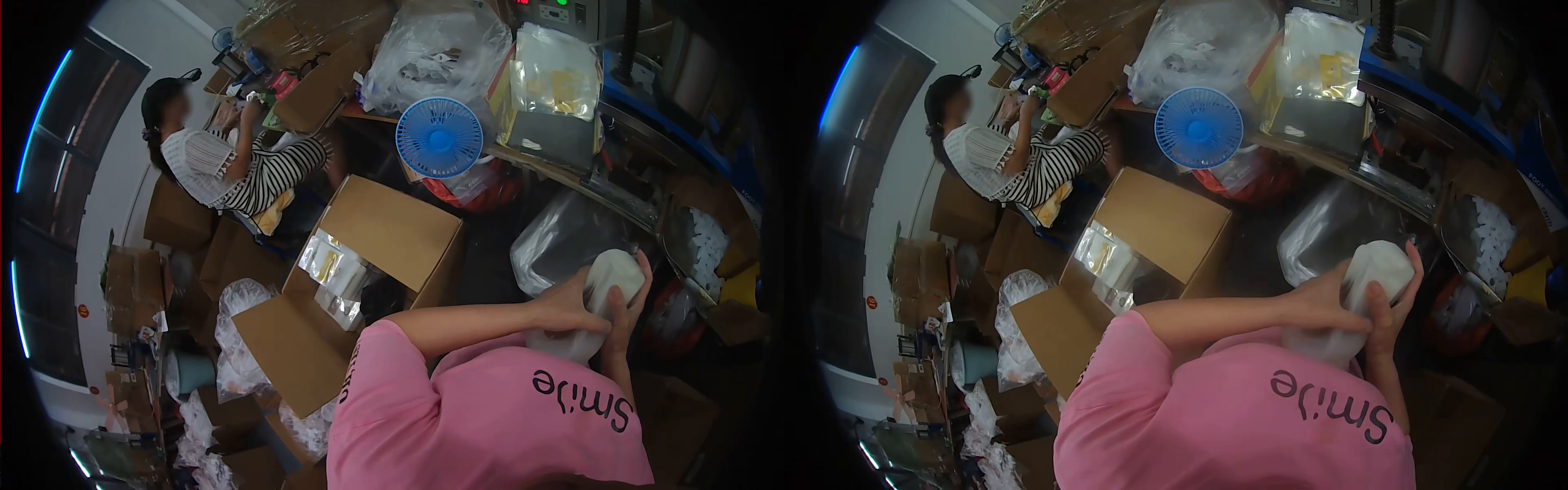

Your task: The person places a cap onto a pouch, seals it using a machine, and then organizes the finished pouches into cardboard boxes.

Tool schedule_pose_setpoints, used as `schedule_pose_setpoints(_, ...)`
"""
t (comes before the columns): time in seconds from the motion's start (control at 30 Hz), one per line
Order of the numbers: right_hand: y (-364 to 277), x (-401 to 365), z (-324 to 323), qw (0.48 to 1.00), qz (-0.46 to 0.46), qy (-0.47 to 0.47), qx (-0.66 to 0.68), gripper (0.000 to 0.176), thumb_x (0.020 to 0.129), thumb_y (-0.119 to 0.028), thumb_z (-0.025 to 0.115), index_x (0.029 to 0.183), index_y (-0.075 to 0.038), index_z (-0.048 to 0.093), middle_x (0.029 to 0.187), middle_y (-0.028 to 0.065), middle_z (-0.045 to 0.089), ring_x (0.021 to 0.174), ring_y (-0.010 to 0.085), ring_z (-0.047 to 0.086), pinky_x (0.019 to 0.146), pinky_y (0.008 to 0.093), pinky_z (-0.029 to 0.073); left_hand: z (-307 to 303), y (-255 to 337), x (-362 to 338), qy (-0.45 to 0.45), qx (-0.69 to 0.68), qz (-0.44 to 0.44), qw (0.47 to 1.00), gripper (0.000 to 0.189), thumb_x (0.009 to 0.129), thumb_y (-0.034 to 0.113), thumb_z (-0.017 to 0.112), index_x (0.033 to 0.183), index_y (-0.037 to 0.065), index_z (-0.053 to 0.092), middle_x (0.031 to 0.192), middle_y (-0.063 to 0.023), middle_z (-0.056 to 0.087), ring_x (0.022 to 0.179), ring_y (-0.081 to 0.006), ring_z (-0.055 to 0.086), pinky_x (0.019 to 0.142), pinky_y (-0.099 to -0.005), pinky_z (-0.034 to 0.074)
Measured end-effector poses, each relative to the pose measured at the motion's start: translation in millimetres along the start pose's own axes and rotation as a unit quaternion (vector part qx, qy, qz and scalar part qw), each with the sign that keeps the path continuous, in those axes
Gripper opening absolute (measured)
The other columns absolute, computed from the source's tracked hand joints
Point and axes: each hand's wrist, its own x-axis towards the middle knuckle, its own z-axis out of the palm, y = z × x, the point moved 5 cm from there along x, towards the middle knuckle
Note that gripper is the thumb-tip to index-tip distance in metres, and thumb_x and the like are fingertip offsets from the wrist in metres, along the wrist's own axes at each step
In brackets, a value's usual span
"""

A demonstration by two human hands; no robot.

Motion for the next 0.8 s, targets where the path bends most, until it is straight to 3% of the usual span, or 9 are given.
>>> schedule_pose_setpoints(0.03,0,0,-4,1.000,-0.008,0.018,-0.013,0.085,0.073,-0.035,0.072,0.139,-0.005,0.028,0.118,0.0144,0.051,0.107,0.0225,0.052,0.093,0.0344,0.040,1,-1,2,-0.001,0.000,0.004,1.000,0.105,0.060,0.043,0.075,0.138,-0.005,0.024,0.121,-0.0255,0.052,0.104,-0.0307,0.059,0.085,-0.0341,0.048)
schedule_pose_setpoints(0.1,3,-1,-12,1.000,-0.011,0.028,-0.001,0.082,0.074,-0.033,0.072,0.139,-0.005,0.029,0.117,0.0141,0.052,0.105,0.0221,0.052,0.093,0.0339,0.041,2,-11,3,0.027,-0.034,0.002,0.999,0.091,0.057,0.039,0.074,0.130,-0.004,0.041,0.101,-0.0214,0.063,0.084,-0.0275,0.065,0.074,-0.0322,0.050)
schedule_pose_setpoints(0.3,21,-7,-25,0.998,0.020,0.059,0.020,0.073,0.078,-0.029,0.073,0.134,-0.004,0.034,0.112,0.0129,0.055,0.100,0.0205,0.055,0.089,0.0317,0.044,7,-41,7,0.053,-0.159,0.039,0.985,0.061,0.063,0.033,0.075,0.111,-0.001,0.061,0.091,-0.0152,0.067,0.083,-0.0221,0.066,0.075,-0.0299,0.050)
schedule_pose_setpoints(0.47,22,-5,-19,1.000,0.017,0.021,-0.004,0.066,0.081,-0.033,0.069,0.130,-0.003,0.036,0.111,0.0131,0.054,0.098,0.0198,0.054,0.088,0.0311,0.043,1,-49,0,0.060,-0.213,0.078,0.972,0.052,0.067,0.026,0.076,0.109,-0.002,0.062,0.093,-0.0128,0.068,0.085,-0.0197,0.065,0.076,-0.0301,0.050)
schedule_pose_setpoints(0.6,23,0,-14,0.999,0.027,0.024,0.012,0.061,0.077,-0.029,0.075,0.122,-0.005,0.042,0.105,0.0109,0.056,0.094,0.0171,0.055,0.085,0.0292,0.044,-4,-49,-7,0.076,-0.251,0.090,0.961,0.047,0.070,0.023,0.075,0.108,-0.002,0.062,0.095,-0.0123,0.067,0.088,-0.0197,0.065,0.078,-0.0307,0.050)
schedule_pose_setpoints(0.8,28,6,-13,0.999,0.018,0.027,-0.034,0.054,0.077,-0.027,0.074,0.116,-0.005,0.045,0.101,0.0088,0.055,0.090,0.0157,0.054,0.082,0.0279,0.043,-10,-53,-9,0.058,-0.280,0.085,0.954,0.050,0.071,0.021,0.075,0.113,-0.001,0.059,0.099,-0.0117,0.066,0.092,-0.0208,0.063,0.081,-0.0312,0.049)
